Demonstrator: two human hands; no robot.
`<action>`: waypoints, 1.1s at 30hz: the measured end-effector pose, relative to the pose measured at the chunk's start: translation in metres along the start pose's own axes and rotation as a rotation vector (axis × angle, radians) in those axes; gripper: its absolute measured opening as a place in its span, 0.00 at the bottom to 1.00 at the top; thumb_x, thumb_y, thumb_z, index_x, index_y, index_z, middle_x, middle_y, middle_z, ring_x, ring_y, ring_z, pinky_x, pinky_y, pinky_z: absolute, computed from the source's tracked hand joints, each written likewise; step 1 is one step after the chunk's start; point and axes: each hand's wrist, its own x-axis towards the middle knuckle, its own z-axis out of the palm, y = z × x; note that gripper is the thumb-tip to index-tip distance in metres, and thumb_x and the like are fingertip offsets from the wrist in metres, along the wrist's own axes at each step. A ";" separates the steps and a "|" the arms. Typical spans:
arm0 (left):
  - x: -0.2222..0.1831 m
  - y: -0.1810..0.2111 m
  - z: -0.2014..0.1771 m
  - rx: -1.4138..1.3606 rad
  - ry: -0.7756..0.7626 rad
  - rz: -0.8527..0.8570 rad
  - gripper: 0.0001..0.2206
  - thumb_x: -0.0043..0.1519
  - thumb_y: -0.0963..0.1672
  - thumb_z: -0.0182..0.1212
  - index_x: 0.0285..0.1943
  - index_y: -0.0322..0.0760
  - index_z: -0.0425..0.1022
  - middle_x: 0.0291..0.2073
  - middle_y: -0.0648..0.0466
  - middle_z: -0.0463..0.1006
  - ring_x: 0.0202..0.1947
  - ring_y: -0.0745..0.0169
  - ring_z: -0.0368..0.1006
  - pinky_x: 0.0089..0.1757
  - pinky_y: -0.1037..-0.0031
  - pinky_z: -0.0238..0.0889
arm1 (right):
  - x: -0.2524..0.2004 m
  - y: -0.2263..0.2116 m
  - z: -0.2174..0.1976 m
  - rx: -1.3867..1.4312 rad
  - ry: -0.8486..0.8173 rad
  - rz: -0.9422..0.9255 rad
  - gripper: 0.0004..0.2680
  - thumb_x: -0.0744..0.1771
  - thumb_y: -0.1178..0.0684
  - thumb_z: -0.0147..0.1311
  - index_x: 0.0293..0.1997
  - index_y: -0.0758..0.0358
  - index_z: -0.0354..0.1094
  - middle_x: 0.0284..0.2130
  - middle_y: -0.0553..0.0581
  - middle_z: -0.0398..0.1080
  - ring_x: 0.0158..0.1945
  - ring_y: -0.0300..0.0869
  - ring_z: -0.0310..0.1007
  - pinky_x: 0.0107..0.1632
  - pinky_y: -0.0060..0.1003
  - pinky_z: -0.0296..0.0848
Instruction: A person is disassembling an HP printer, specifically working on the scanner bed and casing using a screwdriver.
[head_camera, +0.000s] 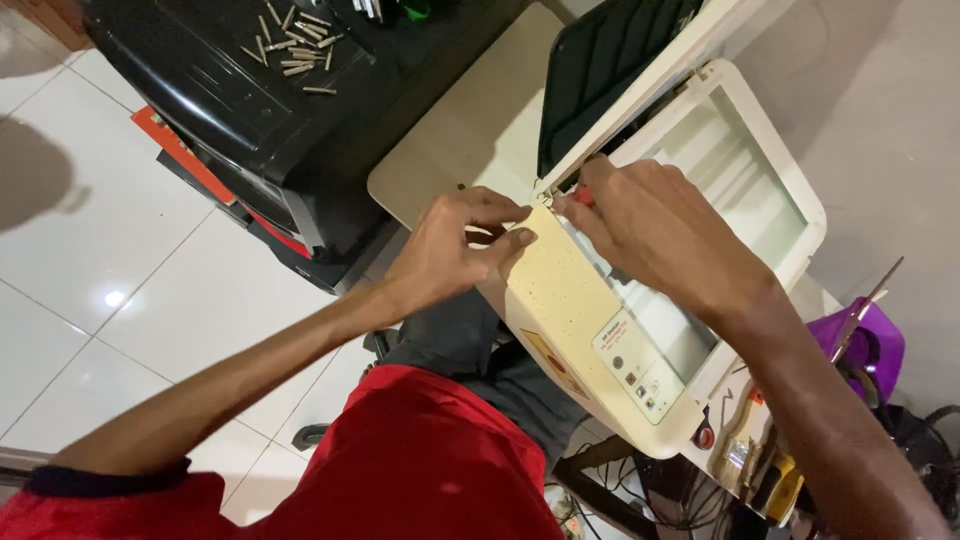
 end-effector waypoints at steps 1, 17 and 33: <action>0.004 0.002 -0.003 0.000 -0.001 0.002 0.14 0.62 0.45 0.64 0.52 0.29 0.81 0.48 0.43 0.83 0.40 0.52 0.83 0.39 0.73 0.82 | -0.002 -0.009 -0.008 -0.001 0.001 0.002 0.12 0.74 0.44 0.44 0.46 0.65 0.64 0.17 0.57 0.67 0.19 0.49 0.64 0.25 0.45 0.58; 0.040 0.020 -0.025 -0.228 -0.358 -0.689 0.20 0.52 0.51 0.65 0.48 0.36 0.84 0.48 0.52 0.87 0.51 0.61 0.80 0.49 0.72 0.74 | -0.005 0.004 0.004 0.005 -0.043 -0.025 0.14 0.74 0.43 0.38 0.44 0.62 0.65 0.34 0.59 0.71 0.31 0.52 0.71 0.33 0.48 0.69; 0.058 0.004 -0.017 -0.234 -0.407 -0.754 0.17 0.55 0.52 0.67 0.40 0.37 0.78 0.39 0.52 0.82 0.38 0.65 0.75 0.42 0.73 0.69 | 0.011 0.025 0.017 -0.029 0.087 -0.213 0.11 0.74 0.46 0.45 0.42 0.62 0.67 0.26 0.56 0.70 0.22 0.50 0.69 0.25 0.46 0.64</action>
